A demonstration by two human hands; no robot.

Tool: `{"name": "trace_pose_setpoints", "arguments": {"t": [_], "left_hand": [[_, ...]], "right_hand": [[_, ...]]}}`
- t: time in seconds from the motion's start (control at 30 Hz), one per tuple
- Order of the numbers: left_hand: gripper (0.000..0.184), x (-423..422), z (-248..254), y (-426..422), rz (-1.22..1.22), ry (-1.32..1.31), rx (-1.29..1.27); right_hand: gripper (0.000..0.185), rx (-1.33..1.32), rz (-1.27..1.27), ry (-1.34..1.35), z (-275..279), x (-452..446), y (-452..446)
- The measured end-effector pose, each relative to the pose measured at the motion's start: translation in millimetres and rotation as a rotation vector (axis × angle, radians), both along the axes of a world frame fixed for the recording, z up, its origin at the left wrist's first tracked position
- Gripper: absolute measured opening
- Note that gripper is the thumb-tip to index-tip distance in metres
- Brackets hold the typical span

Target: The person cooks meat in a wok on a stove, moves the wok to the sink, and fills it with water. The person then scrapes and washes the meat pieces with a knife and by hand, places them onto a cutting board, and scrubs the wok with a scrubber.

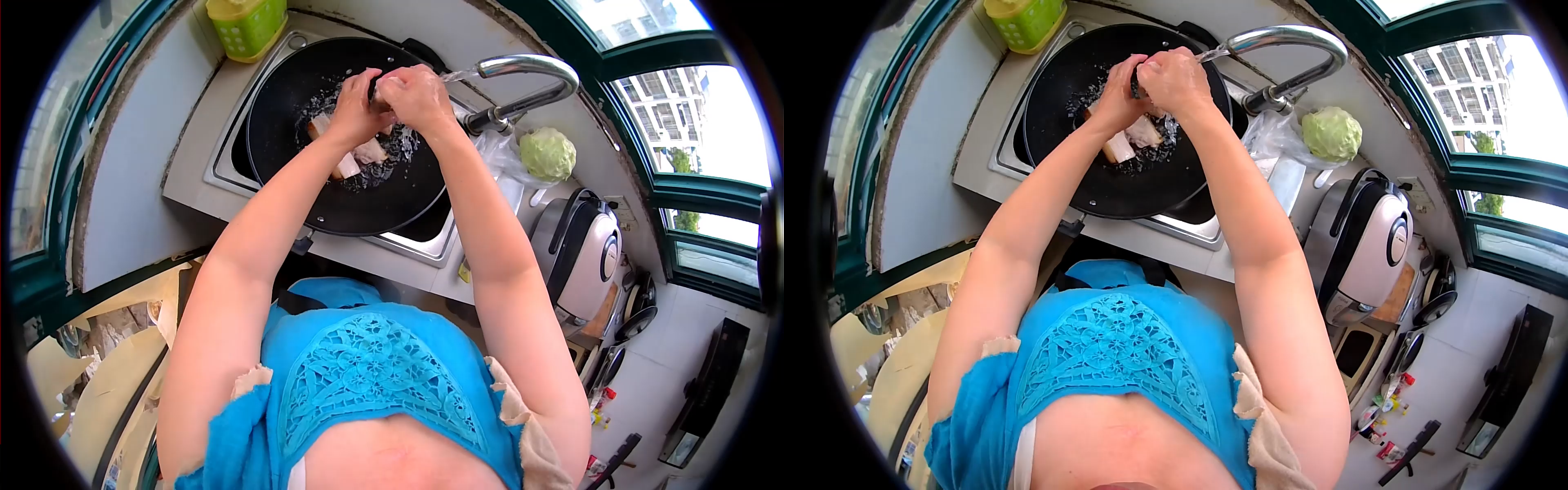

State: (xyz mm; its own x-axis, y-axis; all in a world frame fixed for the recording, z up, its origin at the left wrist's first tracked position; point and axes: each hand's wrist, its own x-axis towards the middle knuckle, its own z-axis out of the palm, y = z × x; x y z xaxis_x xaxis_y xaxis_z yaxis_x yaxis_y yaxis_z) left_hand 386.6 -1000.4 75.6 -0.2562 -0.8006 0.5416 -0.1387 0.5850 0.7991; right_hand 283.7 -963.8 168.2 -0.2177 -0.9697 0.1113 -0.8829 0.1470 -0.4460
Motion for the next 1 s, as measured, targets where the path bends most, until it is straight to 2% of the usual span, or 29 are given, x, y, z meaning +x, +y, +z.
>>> {"name": "trace_pose_setpoints", "arguments": {"t": [0.03, 0.07, 0.1, 0.13, 0.2, 0.23, 0.27, 0.33, 0.4, 0.43, 0.53, 0.63, 0.67, 0.77, 0.8, 0.9, 0.93, 1.0], "left_hand": [[0.04, -2.6, 2.2, -4.0, -0.398, 0.235, 0.312], [0.039, -7.9, -6.3, -9.1, -0.372, 0.275, 0.463], [0.037, -11.0, -13.8, -12.0, -0.344, 0.314, 0.614], [0.034, -3.4, -6.1, -11.3, -0.232, 0.26, 0.575], [0.028, 15.4, 7.4, -13.2, -0.029, 0.255, 0.555], [0.029, 27.2, 12.7, -15.4, -0.04, 0.277, 0.597], [0.029, 36.2, 15.3, -19.3, -0.028, 0.301, 0.635], [0.03, 48.4, 15.9, -23.7, -0.001, 0.37, 0.613], [0.029, 61.4, 26.5, -24.2, -0.002, 0.383, 0.613], [0.029, 66.7, 30.2, -23.9, -0.006, 0.389, 0.614], [0.028, 81.2, 28.3, -25.9, -0.018, 0.424, 0.701], [0.03, 87.9, 24.3, -25.4, -0.087, 0.467, 0.777], [0.03, 87.8, 23.1, -23.5, -0.115, 0.472, 0.821], [0.029, 79.9, 10.9, -18.1, -0.224, 0.421, 0.921], [0.03, 75.0, 5.5, -15.5, -0.251, 0.444, 0.951], [0.037, 66.5, 4.7, -12.3, -0.362, 0.44, 1.054], [0.038, 64.9, 8.3, -11.7, -0.415, 0.44, 1.1], [0.039, 62.4, 13.9, -9.5, -0.449, 0.434, 1.154]], "right_hand": [[0.033, 0.041, 0.048, -0.01, 4.8, 2.0, -3.3], [0.031, 0.082, 0.076, -0.083, 28.6, 14.3, 0.6], [0.03, -0.061, 0.018, -0.204, 14.8, 7.4, -2.8], [0.029, -0.205, -0.042, -0.327, -14.2, -6.3, -6.2], [0.026, -0.173, -0.218, -0.315, -47.8, -20.8, -3.6], [0.024, -0.102, -0.189, -0.103, -57.1, -17.5, 4.1], [0.025, 0.135, -0.118, 0.044, -75.5, -14.8, 7.5], [0.04, 0.513, -0.063, 0.083, -120.5, -4.2, 12.2], [0.043, 0.449, 0.002, 0.163, -158.1, 16.4, 19.1], [0.042, 0.411, 0.034, 0.213, -159.7, 26.4, 18.1], [0.043, 0.642, 0.017, 0.011, -136.4, 23.5, 7.8], [0.048, 0.54, -0.219, -0.86, -71.0, 26.7, 22.5], [0.049, 0.483, -0.236, -1.159, -85.4, 15.2, 23.2], [0.05, 0.267, -0.204, -1.619, -74.1, 16.7, 36.3], [0.044, 0.233, -0.085, -1.72, -75.5, 13.8, 39.7], [0.043, 0.322, -0.005, -2.16, -110.3, -6.7, 31.1], [0.043, 0.263, -0.115, -2.064, -89.8, 10.0, 27.9], [0.04, 0.146, -0.175, -1.833, -94.4, 19.0, 16.7]]}}
